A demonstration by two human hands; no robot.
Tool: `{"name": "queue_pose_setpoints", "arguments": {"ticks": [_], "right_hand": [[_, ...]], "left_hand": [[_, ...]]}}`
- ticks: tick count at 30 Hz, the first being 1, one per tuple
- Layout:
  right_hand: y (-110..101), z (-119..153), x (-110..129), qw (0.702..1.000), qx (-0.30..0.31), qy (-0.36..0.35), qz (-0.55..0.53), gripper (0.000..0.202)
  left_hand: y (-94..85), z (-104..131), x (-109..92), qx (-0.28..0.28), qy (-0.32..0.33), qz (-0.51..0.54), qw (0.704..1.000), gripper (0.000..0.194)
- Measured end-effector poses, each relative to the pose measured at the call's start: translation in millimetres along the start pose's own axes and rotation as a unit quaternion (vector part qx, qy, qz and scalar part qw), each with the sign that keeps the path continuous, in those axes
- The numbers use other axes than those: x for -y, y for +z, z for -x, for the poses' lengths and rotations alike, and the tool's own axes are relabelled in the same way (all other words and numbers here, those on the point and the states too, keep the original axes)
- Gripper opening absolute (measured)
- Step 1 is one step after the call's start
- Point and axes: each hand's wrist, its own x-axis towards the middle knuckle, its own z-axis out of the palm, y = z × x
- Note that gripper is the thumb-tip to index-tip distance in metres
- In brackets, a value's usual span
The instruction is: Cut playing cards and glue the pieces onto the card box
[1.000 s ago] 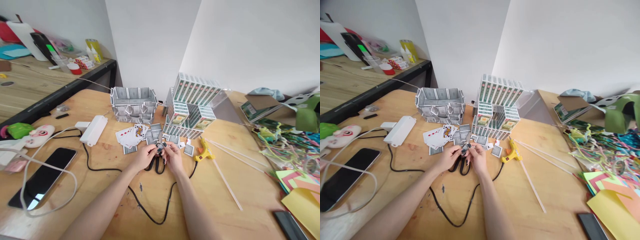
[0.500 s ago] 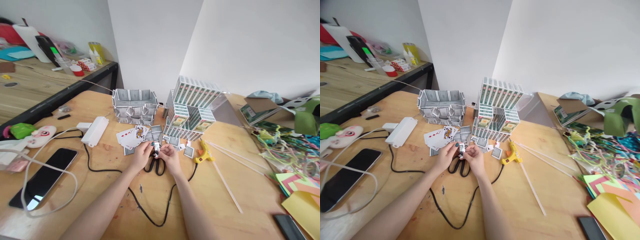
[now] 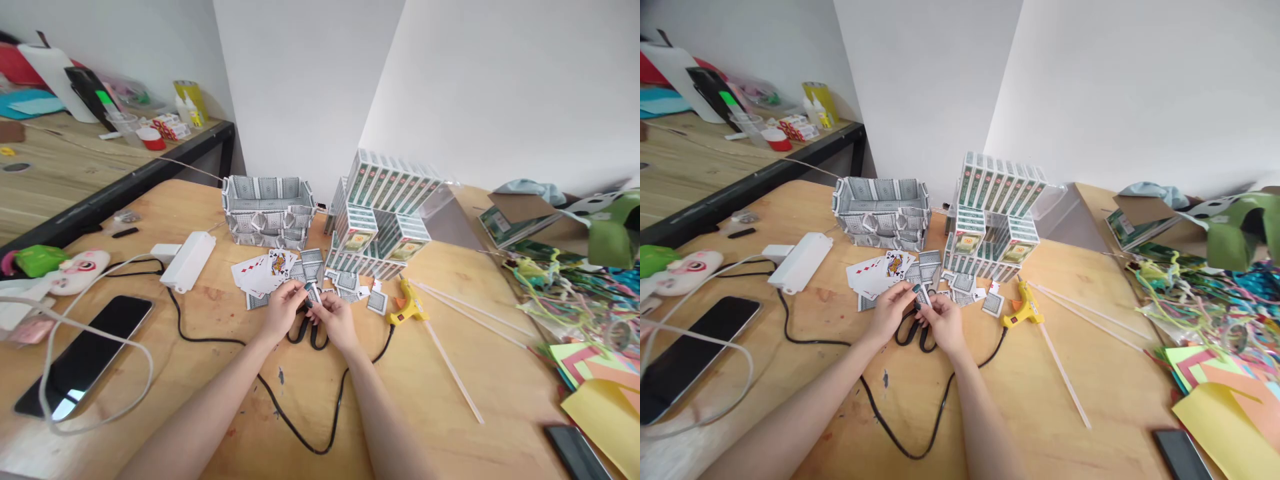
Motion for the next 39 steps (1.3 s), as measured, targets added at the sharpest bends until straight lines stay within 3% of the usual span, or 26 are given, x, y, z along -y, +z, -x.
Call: {"name": "queue_pose_setpoints", "arguments": {"ticks": [7, 14, 23, 32, 39], "right_hand": [[-7, 2, 9, 0.999, 0.052, 0.003, 0.015, 0.028], [-10, 5, 14, 0.997, 0.078, 0.004, 0.01, 0.026], [-12, 3, 9, 0.992, 0.125, 0.005, 0.018, 0.027], [-2, 5, 3, 0.999, 0.047, -0.026, 0.0, 0.034], [-3, 3, 2, 0.999, 0.044, 0.017, -0.027, 0.043]], "left_hand": [[-5.1, 0, 0, 0.071, 0.08, -0.124, 0.986, 0.021], [-9.2, -1, -1, 0.125, 0.087, -0.139, 0.979, 0.03], [-4.9, 5, -1, 0.099, 0.059, -0.108, 0.987, 0.032], [-2.5, 2, 2, 0.064, 0.106, -0.131, 0.984, 0.034], [-1.9, -4, 6, 0.009, 0.091, -0.113, 0.989, 0.026]]}}
